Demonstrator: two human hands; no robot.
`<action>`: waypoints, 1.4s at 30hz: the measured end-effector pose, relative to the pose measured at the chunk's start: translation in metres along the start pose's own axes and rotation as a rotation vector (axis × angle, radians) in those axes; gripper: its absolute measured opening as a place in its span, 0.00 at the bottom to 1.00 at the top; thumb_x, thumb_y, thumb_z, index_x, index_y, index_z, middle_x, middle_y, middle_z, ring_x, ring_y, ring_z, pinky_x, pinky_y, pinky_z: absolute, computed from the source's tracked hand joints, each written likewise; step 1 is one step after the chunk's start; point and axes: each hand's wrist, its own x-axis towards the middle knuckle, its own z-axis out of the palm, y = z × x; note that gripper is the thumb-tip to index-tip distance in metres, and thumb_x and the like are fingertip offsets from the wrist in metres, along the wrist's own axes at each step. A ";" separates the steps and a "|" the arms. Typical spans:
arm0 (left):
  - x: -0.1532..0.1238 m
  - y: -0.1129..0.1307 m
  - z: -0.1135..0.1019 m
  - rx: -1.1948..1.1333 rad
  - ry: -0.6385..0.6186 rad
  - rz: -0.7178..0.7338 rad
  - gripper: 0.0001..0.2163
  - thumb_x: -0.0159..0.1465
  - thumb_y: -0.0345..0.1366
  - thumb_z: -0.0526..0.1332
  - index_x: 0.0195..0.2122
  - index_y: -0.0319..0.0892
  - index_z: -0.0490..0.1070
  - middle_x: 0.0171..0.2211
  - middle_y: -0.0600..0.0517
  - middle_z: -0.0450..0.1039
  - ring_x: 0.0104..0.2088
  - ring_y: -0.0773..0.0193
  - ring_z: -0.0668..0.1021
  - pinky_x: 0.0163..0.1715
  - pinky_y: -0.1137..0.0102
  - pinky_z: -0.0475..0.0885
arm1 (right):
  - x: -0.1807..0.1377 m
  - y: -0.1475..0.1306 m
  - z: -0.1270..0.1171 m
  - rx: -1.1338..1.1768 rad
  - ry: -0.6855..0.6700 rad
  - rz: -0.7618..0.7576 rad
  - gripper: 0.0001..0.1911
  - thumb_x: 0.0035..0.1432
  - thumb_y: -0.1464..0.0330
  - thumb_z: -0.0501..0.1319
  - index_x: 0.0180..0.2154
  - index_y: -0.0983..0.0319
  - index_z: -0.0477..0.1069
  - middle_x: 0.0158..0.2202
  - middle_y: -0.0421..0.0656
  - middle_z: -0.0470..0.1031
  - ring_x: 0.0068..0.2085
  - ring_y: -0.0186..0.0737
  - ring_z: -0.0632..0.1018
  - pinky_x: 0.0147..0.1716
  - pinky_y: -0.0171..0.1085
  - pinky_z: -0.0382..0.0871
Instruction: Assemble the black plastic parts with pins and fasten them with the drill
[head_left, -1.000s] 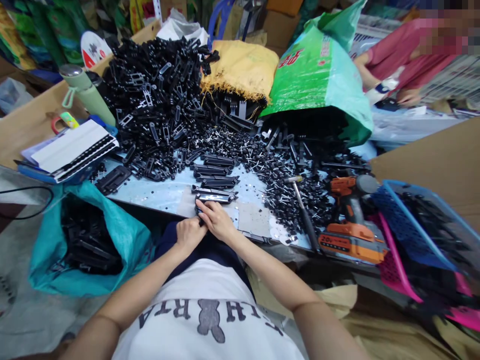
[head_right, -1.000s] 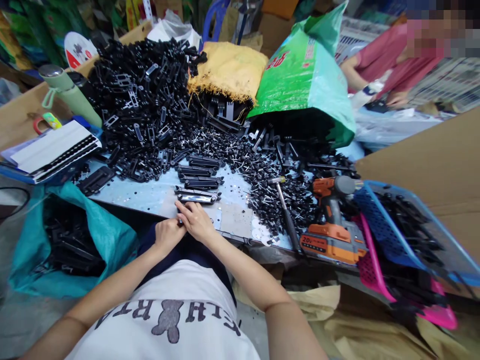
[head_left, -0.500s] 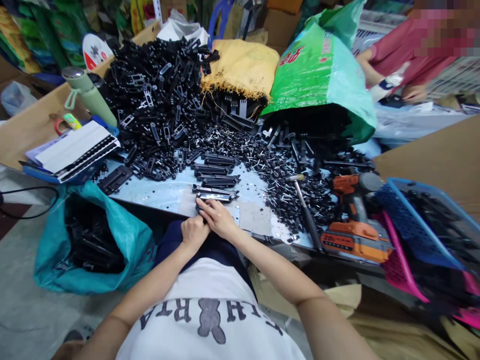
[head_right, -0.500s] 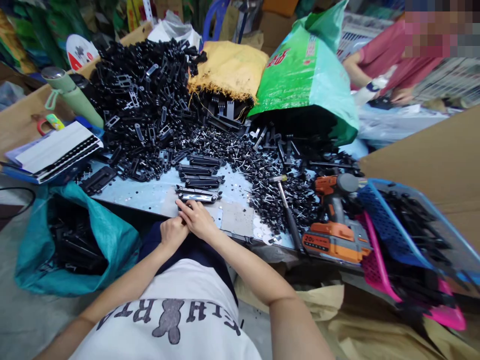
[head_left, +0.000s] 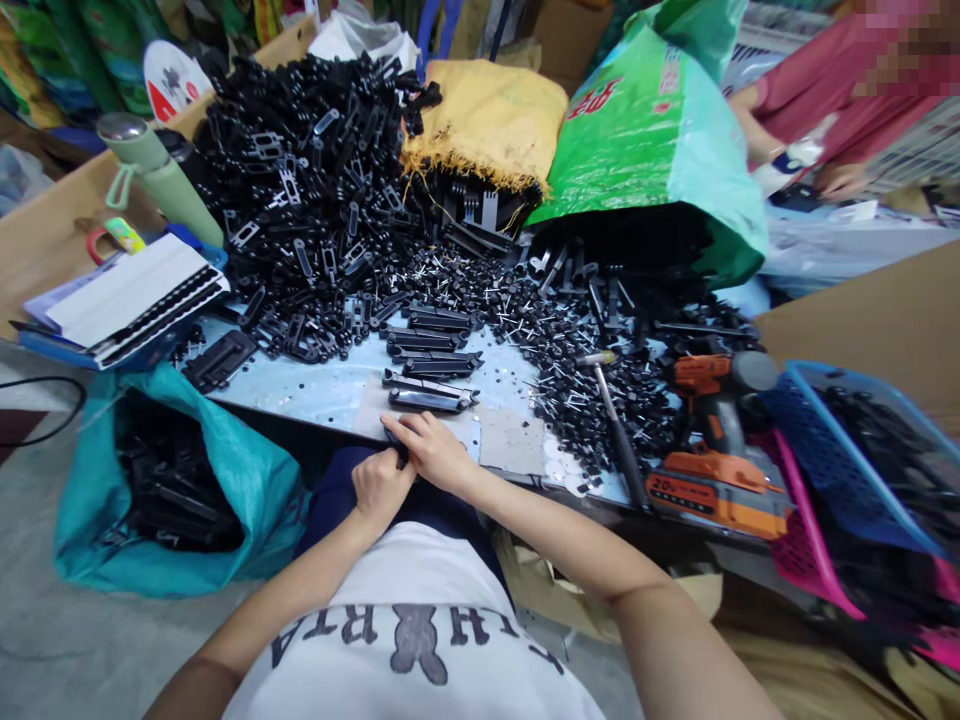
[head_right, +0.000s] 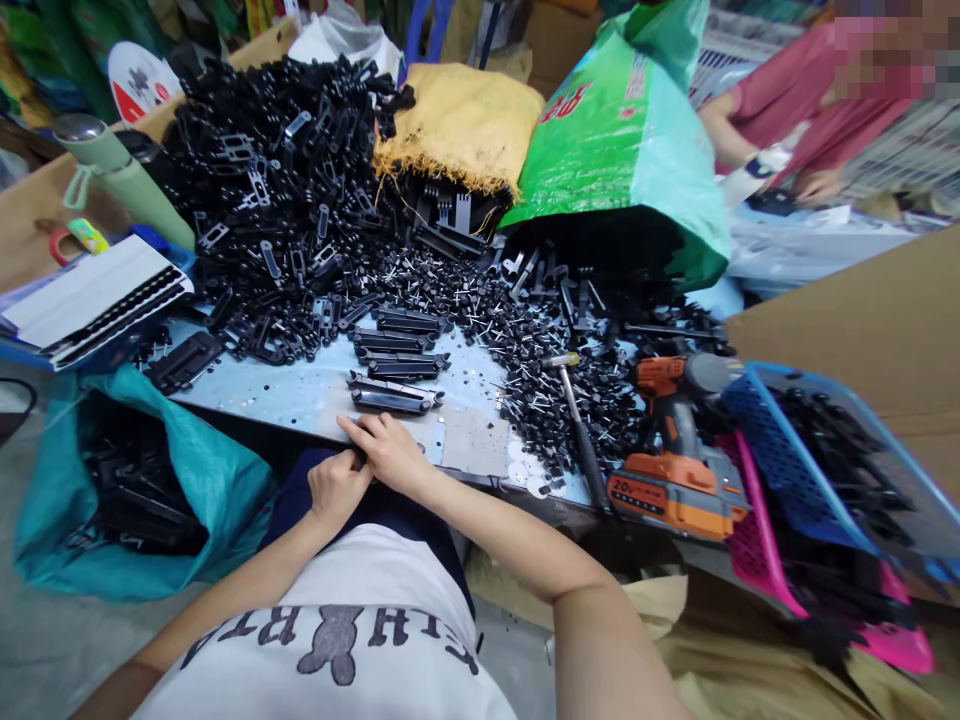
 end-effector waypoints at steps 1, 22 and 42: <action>-0.001 -0.002 0.002 -0.004 0.006 0.001 0.16 0.60 0.43 0.55 0.22 0.40 0.73 0.21 0.45 0.74 0.25 0.60 0.77 0.25 0.71 0.61 | 0.001 -0.002 0.001 -0.008 0.011 0.031 0.30 0.58 0.77 0.48 0.62 0.57 0.52 0.49 0.49 0.65 0.42 0.42 0.65 0.43 0.42 0.68; 0.015 -0.021 -0.015 0.029 -0.026 0.097 0.17 0.61 0.42 0.53 0.21 0.40 0.74 0.20 0.47 0.74 0.25 0.61 0.77 0.24 0.71 0.60 | 0.005 0.017 0.009 0.063 0.053 0.043 0.35 0.55 0.80 0.51 0.63 0.53 0.50 0.41 0.45 0.63 0.41 0.41 0.63 0.44 0.40 0.64; 0.063 -0.027 -0.036 -0.074 -0.065 1.004 0.16 0.64 0.40 0.54 0.51 0.40 0.67 0.47 0.42 0.71 0.47 0.57 0.73 0.45 0.63 0.66 | -0.092 0.055 -0.037 -0.358 0.124 0.202 0.30 0.52 0.45 0.55 0.35 0.66 0.72 0.33 0.52 0.71 0.36 0.45 0.72 0.34 0.41 0.65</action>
